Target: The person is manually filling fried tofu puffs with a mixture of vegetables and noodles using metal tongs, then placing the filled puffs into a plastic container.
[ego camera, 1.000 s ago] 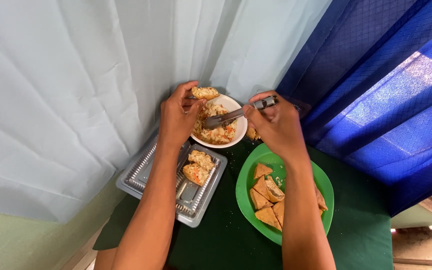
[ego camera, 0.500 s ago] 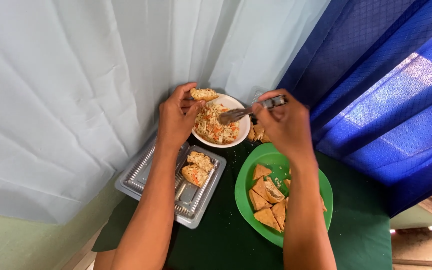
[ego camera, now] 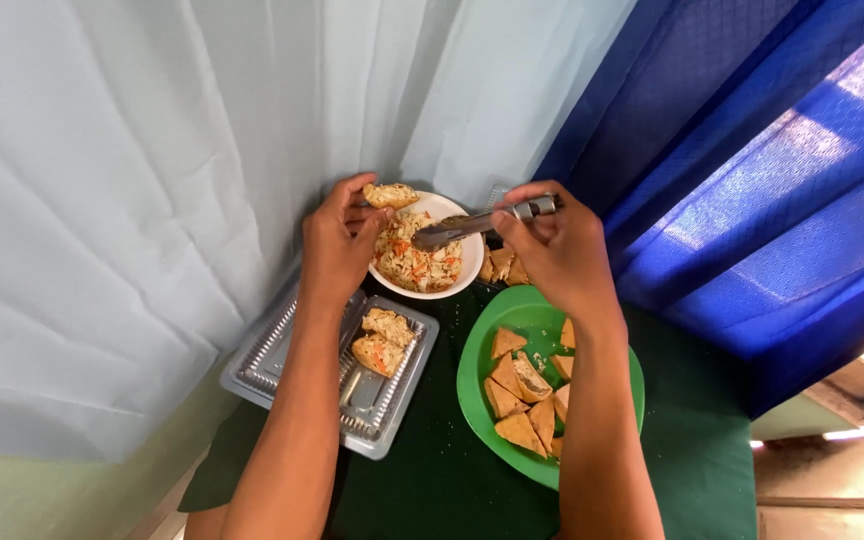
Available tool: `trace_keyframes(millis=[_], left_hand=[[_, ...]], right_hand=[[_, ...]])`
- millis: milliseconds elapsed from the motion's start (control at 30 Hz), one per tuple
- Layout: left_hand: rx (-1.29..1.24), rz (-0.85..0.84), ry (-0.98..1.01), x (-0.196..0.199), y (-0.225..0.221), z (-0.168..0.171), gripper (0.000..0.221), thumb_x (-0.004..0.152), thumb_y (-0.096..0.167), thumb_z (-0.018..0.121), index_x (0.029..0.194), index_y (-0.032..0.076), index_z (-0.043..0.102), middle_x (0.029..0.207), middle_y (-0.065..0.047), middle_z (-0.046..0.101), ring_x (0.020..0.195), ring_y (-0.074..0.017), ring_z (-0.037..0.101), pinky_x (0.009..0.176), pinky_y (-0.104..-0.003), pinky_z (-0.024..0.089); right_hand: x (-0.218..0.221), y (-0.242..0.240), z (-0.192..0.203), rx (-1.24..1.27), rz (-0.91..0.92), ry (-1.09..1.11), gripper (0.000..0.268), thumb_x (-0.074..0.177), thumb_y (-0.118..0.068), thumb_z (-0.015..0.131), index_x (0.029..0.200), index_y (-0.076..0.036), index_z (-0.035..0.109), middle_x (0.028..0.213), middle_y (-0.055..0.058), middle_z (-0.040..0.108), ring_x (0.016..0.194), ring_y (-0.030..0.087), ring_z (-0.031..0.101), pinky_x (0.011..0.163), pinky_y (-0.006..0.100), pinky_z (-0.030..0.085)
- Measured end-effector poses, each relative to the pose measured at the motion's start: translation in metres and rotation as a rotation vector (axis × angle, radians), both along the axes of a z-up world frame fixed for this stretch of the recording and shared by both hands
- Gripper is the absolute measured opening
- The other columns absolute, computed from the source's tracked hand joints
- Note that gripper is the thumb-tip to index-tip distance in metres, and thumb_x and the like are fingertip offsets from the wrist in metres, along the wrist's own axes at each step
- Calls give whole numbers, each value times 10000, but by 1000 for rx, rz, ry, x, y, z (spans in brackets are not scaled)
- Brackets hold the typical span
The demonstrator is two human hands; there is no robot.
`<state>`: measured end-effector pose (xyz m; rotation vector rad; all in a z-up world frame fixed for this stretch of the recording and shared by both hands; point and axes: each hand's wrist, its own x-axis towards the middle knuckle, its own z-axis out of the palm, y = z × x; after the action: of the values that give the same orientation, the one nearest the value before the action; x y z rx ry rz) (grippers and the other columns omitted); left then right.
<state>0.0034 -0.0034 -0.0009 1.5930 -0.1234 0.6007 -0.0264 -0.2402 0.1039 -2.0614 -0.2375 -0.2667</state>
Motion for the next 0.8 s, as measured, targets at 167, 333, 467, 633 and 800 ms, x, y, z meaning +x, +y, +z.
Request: trace_keyframes(millis=[167,333,467,633,800], left_hand=[[-28,-10,2,1,7,4,408,924,11,751,1315,8,637,1081,-292,668,963,-374,748,821,-415,610],[-47,-29,10,0,9,5,406,926,-10,731,1318,-8,626,1088,-295,654,977,-376,744,846,-415,602],[-57,-29,7,2,10,4,407,934,2,738,1325,0,626,1082,-272,651,986,-366,745,852,-415,604],[-31,-19,28,0,6,10,410,935,27,747,1326,2,625,1097,-307,649,1006,-390,735,875,-429,593],[8,-5,34,2,2,13,415,939,48,760,1328,-2,625,1094,-311,655,1012,-416,726,876,-437,588]], right_hand=[[20,14,24,-100,58,-48,211,874,-139,764,1068,-70,719,858,167,751,719,182,735,676,323,590],[31,16,25,-137,110,-106,183,918,-82,739,1098,-52,718,793,181,729,734,184,735,648,297,580],[33,10,26,-107,119,-67,177,936,-83,728,1110,-52,714,840,212,722,753,184,727,682,319,603],[36,0,25,-62,114,-21,205,931,-145,784,1094,-44,711,842,211,708,759,191,719,692,316,625],[29,-6,30,24,82,26,226,928,-145,768,1097,-15,697,869,237,706,800,215,726,731,358,653]])
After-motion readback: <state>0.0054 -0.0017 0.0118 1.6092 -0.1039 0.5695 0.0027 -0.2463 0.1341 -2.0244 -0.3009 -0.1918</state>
